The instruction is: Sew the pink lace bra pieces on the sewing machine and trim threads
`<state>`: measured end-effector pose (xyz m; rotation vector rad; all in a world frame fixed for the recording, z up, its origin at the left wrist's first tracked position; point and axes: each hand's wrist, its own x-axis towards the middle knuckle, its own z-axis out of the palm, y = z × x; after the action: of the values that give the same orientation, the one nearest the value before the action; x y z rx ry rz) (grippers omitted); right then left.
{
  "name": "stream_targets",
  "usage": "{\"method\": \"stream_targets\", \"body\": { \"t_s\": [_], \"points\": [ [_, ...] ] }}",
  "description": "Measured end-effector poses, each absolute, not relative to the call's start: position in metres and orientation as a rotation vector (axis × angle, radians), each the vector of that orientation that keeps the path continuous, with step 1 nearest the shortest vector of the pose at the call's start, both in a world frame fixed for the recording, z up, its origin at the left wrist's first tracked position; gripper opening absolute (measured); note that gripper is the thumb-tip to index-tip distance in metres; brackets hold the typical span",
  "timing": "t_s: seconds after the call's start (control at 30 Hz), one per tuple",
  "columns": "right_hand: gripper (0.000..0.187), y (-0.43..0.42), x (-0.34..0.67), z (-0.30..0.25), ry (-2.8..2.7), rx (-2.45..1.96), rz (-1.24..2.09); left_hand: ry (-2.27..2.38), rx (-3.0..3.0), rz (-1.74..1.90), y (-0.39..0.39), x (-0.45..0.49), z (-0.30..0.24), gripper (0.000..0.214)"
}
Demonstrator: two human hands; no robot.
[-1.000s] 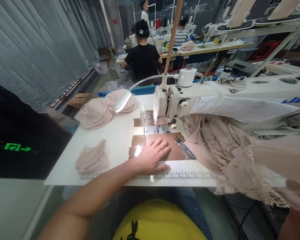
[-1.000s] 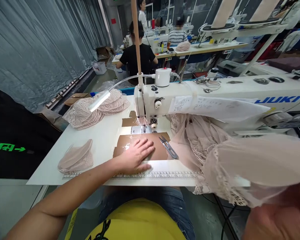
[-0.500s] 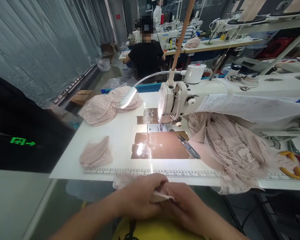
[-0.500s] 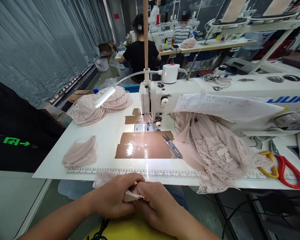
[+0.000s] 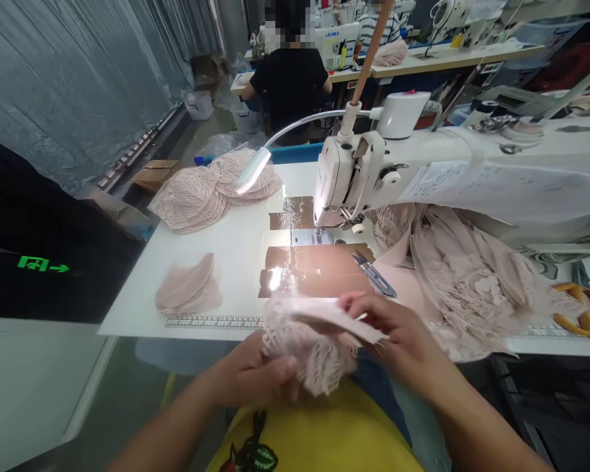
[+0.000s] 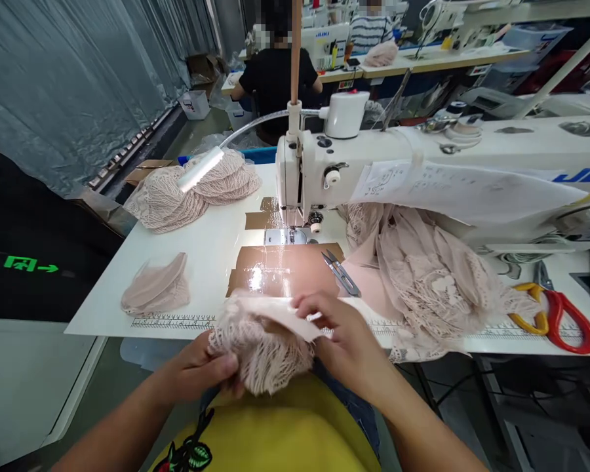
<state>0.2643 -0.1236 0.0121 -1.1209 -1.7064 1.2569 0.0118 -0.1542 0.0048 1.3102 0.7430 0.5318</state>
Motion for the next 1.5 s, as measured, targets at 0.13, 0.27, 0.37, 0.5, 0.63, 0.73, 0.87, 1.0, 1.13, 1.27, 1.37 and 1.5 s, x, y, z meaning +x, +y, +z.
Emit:
{"method": "stream_targets", "body": {
  "t_s": [0.13,0.27,0.37,0.5,0.63,0.73,0.87,1.0,1.13,1.27,1.37,1.5],
  "points": [
    [0.021,-0.125,0.244,-0.013,-1.514,-0.891,2.046,0.670,1.407,0.690,-0.148,0.020,0.012,0.074],
    [0.028,-0.132,0.236,-0.014,-1.251,-0.780,2.272,0.881,1.565,0.723,-0.135,0.025,0.005,0.078],
    [0.027,-0.134,0.239,-0.007,-1.197,-0.759,2.231,0.747,1.333,0.499,-0.132,0.027,-0.001,0.064],
    [0.030,-0.138,0.248,-0.009,-1.078,-0.876,2.007,0.749,1.205,0.400,-0.144,0.027,-0.006,0.030],
    [0.052,-0.144,0.253,-0.022,-1.093,-0.892,1.750,0.814,1.180,0.507,-0.160,0.034,-0.009,0.029],
    [0.042,-0.148,0.259,-0.028,-1.206,-0.910,1.622,0.862,1.186,0.614,-0.170,0.043,-0.010,0.030],
    [0.043,-0.151,0.275,-0.025,-1.357,-0.911,1.704,0.940,1.164,0.706,-0.181,0.052,-0.008,0.031],
    [0.040,-0.157,0.284,-0.018,-1.421,-0.869,1.768,0.934,1.074,0.743,-0.188,0.058,-0.007,0.029],
    [0.033,-0.164,0.289,-0.020,-1.149,-0.838,1.636,0.687,0.663,0.958,-0.199,0.065,-0.016,0.054],
    [0.022,-0.169,0.293,-0.027,-1.051,-0.789,1.538,0.463,0.422,0.977,-0.215,0.088,-0.025,0.090],
    [0.016,-0.175,0.289,-0.033,-1.207,-0.788,1.458,0.558,0.411,1.015,-0.221,0.118,-0.026,0.073],
    [0.016,-0.184,0.285,-0.036,-1.078,-0.746,1.580,0.760,0.420,1.133,-0.219,0.151,-0.027,0.054]
  ]
}}
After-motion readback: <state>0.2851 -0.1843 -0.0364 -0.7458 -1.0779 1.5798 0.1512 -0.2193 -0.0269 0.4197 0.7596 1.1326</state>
